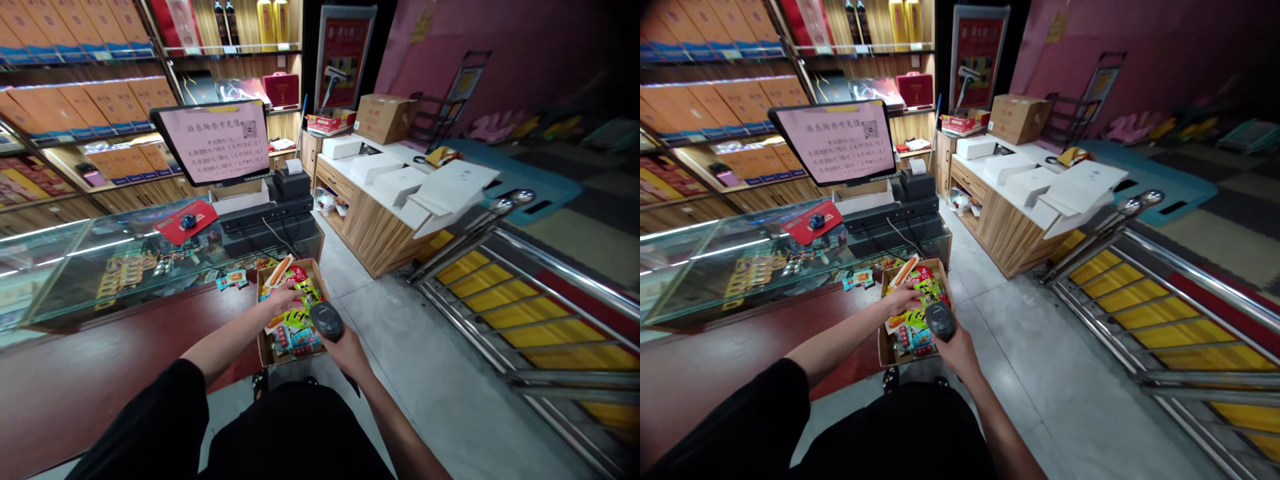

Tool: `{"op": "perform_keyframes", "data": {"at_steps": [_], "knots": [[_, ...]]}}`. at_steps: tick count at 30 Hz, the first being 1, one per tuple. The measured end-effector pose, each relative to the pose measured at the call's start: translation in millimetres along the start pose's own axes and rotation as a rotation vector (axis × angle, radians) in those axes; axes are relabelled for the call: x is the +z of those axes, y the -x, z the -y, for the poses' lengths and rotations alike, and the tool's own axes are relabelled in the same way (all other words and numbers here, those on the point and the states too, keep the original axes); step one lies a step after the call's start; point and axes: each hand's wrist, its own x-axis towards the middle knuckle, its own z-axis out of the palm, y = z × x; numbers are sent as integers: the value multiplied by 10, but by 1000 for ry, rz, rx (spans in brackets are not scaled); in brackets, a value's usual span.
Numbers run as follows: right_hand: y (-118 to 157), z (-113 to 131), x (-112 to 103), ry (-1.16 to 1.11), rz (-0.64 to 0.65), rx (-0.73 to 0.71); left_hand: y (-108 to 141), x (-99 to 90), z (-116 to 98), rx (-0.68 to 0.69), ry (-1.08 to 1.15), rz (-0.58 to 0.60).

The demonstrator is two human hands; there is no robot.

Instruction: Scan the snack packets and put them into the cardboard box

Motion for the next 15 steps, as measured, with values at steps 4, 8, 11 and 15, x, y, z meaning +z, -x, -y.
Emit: {"op": "perform_keyframes", "data": {"at_steps": [4, 8, 11, 15], "knots": [[-45, 96, 65, 21, 7, 1, 47, -130, -63, -8, 63, 60], [-116, 207, 208, 34, 21, -13, 109, -343, -155, 4, 114, 85], [-184, 276, 378, 96, 32, -22, 145, -558, -218, 17, 131, 84], [-272, 402, 649, 144, 48, -35, 166, -918, -257, 31, 148, 59]]}}
